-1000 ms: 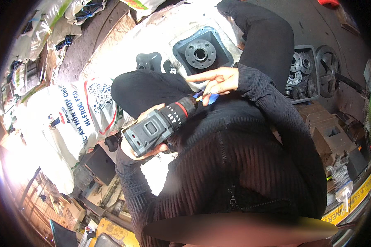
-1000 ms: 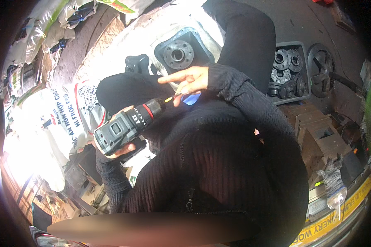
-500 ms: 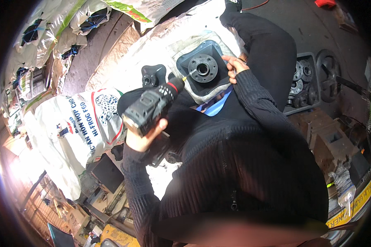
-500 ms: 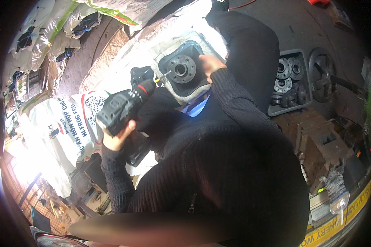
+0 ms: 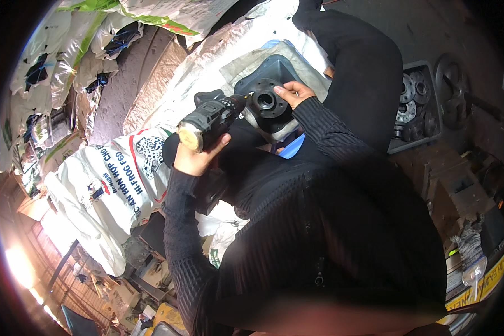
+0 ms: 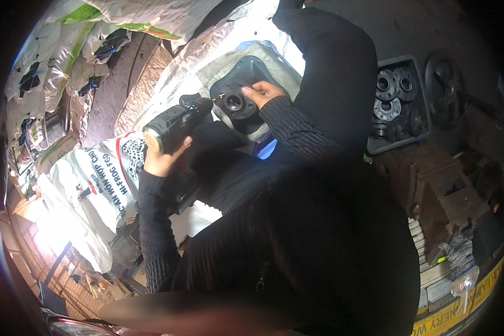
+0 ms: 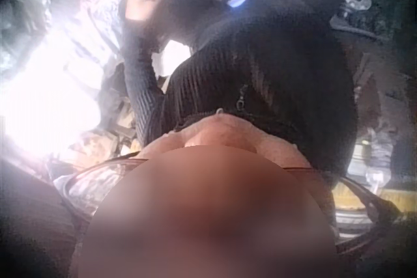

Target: The person sits on the floor and uses a cordless drill to fasten screws into a black mechanical housing. They repeatedly insert screws, tighten them, and reposition the housing while working in a cluttered workshop.

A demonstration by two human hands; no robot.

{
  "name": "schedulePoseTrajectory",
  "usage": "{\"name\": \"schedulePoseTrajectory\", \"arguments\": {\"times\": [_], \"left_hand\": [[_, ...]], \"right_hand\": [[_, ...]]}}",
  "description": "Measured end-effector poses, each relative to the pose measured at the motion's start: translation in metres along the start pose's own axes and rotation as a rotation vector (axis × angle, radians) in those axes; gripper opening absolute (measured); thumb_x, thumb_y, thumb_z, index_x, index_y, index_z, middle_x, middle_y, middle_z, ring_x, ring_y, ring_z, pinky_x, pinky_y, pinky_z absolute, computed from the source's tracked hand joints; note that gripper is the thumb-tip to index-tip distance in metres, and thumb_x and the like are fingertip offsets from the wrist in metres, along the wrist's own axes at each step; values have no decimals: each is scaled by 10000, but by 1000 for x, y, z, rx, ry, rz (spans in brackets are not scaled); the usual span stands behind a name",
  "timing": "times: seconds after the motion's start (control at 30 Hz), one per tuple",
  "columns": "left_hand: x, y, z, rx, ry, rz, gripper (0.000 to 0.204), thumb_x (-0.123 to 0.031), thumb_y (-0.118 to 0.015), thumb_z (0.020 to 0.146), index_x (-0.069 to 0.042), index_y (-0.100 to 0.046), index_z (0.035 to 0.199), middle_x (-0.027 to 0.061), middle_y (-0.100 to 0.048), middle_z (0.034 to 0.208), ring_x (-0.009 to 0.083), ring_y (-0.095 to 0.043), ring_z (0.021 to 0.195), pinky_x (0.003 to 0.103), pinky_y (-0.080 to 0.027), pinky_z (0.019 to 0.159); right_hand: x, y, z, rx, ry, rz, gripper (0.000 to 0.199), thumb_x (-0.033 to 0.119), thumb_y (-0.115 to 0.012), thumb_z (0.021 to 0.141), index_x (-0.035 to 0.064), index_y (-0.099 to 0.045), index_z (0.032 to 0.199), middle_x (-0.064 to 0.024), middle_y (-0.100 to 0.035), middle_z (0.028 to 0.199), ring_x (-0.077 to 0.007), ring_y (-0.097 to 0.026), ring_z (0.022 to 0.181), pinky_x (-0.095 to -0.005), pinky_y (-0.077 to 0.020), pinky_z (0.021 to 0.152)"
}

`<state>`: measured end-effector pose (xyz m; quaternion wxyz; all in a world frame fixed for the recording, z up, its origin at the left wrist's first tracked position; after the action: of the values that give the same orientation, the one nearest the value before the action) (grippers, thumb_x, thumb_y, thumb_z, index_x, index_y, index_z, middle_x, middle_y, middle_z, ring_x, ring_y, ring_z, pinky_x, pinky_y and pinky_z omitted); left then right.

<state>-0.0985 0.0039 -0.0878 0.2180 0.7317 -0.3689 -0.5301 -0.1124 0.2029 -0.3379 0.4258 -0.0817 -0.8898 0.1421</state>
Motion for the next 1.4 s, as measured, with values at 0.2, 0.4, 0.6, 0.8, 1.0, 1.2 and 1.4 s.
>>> {"name": "schedulePoseTrajectory", "arguments": {"times": [0.2, 0.4, 0.6, 0.8, 1.0, 1.2, 1.4], "left_hand": [[-1, 8, -13, 117, 290, -132, 451, -245, -773, 787, -16, -603, 1135, 84, -668, 1007, 199, -629, 925, 323, -491, 824], [13, -3, -4, 97, 177, -25, 465, -263, -770, 794, -17, -602, 1150, 79, -664, 1019, 163, -619, 906, 292, -480, 825], [18, -3, -5, 119, 334, -238, 380, -241, -751, 815, -14, -613, 1088, 48, -669, 878, 137, -617, 796, 272, -492, 717], [18, -4, -3, 164, 465, -266, 380, -223, -756, 809, -13, -599, 1084, 50, -661, 833, 132, -595, 625, 273, -472, 548], [30, -8, 7, 254, 340, -23, 398, -184, -775, 763, 12, -610, 1067, 78, -666, 836, 164, -608, 627, 298, -493, 573], [14, -6, 15, 251, 137, 154, 436, -144, -766, 717, 14, -604, 1090, 136, -680, 979, 248, -664, 894, 317, -517, 814], [0, -11, 25, 366, 268, 306, 517, -142, -779, 663, 8, -587, 1118, 166, -642, 1058, 295, -616, 1015, 349, -483, 894]], "right_hand": [[27, -16, -9, 91, 36, 32, 221, 240, -700, 862, 28, -641, 890, -1, -631, 763, -50, -568, 688, -195, -458, 634], [26, -20, -5, 52, -23, -11, 257, 261, -706, 856, 20, -627, 900, -19, -636, 755, -54, -577, 669, -198, -469, 619], [21, -19, -4, 40, -63, -74, 286, 298, -710, 849, 28, -629, 897, -9, -630, 735, -56, -568, 661, -210, -457, 614], [24, -17, -5, 21, -67, -72, 301, 312, -711, 845, 26, -634, 896, -19, -640, 751, -73, -578, 674, -223, -468, 639], [22, -8, -3, -40, -73, -257, 310, 295, -728, 826, 23, -655, 955, -36, -670, 806, -77, -613, 730, -226, -490, 679], [22, -2, 1, -171, 96, -364, 311, 303, -769, 780, 27, -673, 888, -23, -639, 756, -81, -579, 696, -228, -479, 664], [15, -4, 7, -55, 51, -163, 235, 229, -737, 826, 19, -654, 890, -11, -642, 755, -53, -570, 666, -192, -464, 631]]}}
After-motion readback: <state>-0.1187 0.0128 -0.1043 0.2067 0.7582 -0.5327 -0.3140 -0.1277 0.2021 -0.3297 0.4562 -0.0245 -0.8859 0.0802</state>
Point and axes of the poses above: each hand's wrist, its own z-axis towards the middle knuckle, its own y-axis out of the back of the hand, x = y × z, the point moved 5 cm from there along z, towards the middle knuckle
